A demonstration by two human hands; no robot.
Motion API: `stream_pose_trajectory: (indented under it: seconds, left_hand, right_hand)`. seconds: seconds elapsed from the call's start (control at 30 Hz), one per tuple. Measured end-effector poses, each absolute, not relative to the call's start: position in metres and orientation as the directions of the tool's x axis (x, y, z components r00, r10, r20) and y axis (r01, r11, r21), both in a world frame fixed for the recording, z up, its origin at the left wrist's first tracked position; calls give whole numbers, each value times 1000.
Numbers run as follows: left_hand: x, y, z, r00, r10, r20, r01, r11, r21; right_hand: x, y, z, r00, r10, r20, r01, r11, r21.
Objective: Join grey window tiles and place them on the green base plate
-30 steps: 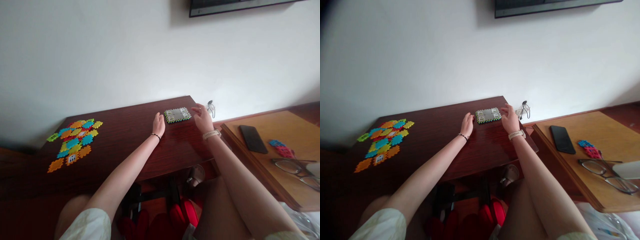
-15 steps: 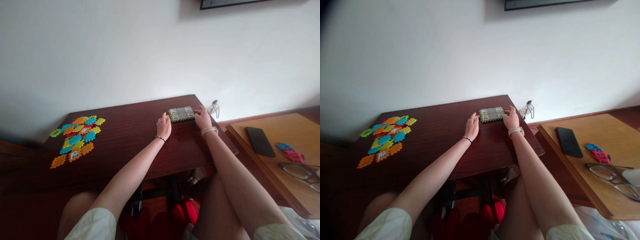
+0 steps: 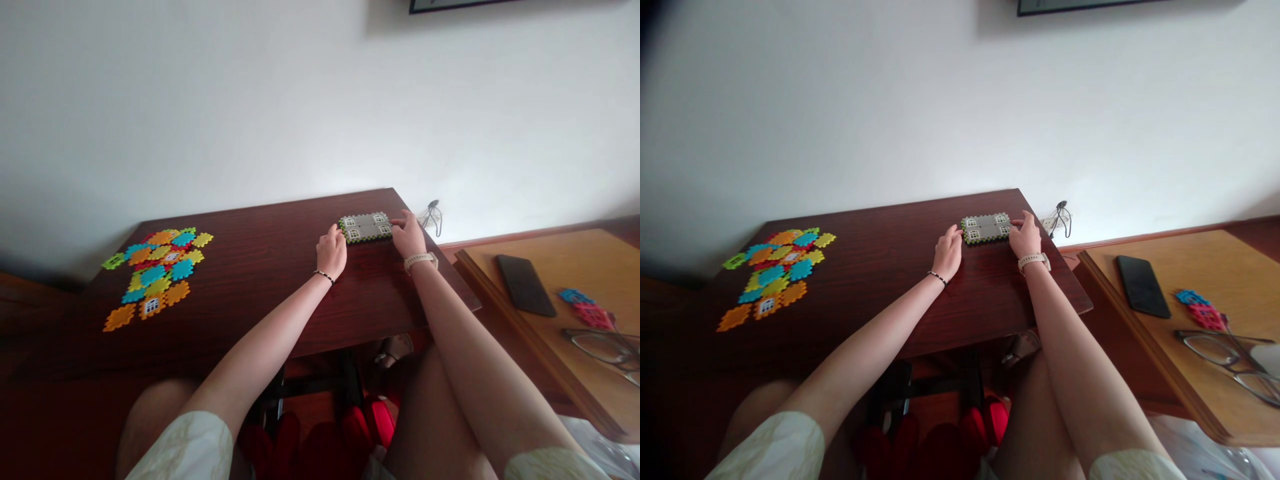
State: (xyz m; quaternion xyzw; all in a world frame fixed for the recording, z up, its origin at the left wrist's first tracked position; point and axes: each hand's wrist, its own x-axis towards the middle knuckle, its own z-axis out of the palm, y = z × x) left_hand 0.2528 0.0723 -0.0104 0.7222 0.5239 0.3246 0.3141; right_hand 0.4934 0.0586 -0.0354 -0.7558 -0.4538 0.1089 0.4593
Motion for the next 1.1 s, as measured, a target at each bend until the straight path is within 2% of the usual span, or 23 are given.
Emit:
stream_pose_trajectory:
  seconds: [1.1]
  left_hand:
    - [254, 73, -10, 246, 958, 150, 541, -264, 798]
  right_hand:
    - [489, 56, -32, 529, 808, 258, 588, -130, -798]
